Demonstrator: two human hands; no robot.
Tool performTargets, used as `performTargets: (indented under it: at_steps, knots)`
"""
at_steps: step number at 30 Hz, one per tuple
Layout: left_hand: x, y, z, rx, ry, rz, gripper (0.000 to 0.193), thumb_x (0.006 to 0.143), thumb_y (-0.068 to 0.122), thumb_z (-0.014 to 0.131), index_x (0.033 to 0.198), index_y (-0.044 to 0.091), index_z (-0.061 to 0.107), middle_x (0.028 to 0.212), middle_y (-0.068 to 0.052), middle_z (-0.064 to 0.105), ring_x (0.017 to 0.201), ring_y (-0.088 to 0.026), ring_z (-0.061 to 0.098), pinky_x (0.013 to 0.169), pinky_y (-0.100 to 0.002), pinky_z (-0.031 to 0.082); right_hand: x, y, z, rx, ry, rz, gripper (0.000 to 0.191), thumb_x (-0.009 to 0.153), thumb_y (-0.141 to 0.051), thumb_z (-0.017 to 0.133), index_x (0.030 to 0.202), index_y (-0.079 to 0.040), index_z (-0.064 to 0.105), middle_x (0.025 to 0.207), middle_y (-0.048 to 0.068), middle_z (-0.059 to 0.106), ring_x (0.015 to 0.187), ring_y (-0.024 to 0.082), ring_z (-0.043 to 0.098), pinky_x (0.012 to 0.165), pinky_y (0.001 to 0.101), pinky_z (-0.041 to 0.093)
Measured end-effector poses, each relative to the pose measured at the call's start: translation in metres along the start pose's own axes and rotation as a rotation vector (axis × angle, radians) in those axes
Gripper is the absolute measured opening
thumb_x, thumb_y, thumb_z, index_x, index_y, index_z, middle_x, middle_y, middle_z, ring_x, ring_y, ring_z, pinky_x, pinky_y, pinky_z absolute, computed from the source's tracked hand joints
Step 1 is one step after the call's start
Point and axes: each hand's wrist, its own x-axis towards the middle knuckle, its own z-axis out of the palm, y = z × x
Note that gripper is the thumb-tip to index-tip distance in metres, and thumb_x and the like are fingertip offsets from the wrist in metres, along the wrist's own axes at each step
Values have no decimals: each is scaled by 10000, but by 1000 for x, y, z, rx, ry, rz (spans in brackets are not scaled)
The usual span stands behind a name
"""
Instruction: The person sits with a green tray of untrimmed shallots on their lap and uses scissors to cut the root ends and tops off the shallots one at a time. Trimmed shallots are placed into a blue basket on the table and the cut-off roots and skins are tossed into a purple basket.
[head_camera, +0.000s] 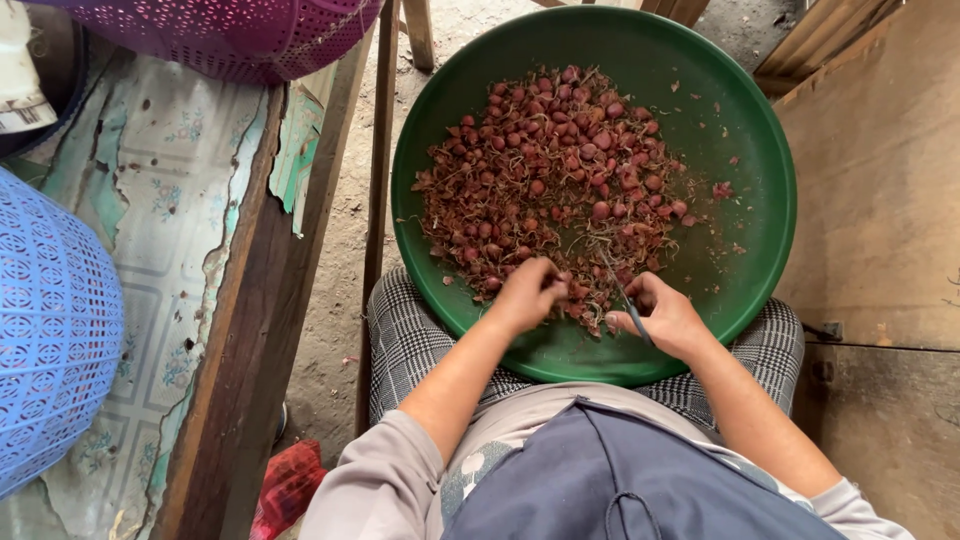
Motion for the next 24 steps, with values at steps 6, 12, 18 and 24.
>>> performTargets:
  at_steps: [6,12,18,24]
  knots:
    - [4,1,-8,-910,-69,-180,263,938,115,754,1143,-7,644,1138,-88,696,1047,-168,672,941,-312,559,-18,-28,6,-150,-90,20,595,661,-381,882,1067,-35,617,782,100,697,706,187,634,684,352,529]
    - [-3,8,-6,-1050,-212,-233,258,982,93,749,1188,-25,648,1098,-120,718,922,-192,650,794,-335,524,-17,-32,23,-58,-10,-54,489,697,-300,890,1000,-31,617,715,63,672,648,124,579,607,308,492]
    - [-1,16,-6,-1185,-231,-307,238,938,86,714,1131,-20,622,1088,-121,717,989,-205,738,836,-349,609,-14,-15,23,7,30,-46,377,741,-244,886,902,-30,621,613,33,619,578,77,489,524,291,387]
    - [8,3,-2,-1225,-170,-353,245,905,147,726,1108,72,611,1051,-76,702,915,-183,706,759,-349,579,-5,-6,5,34,118,-121,439,725,-273,894,973,-40,617,670,14,624,610,58,530,542,250,436]
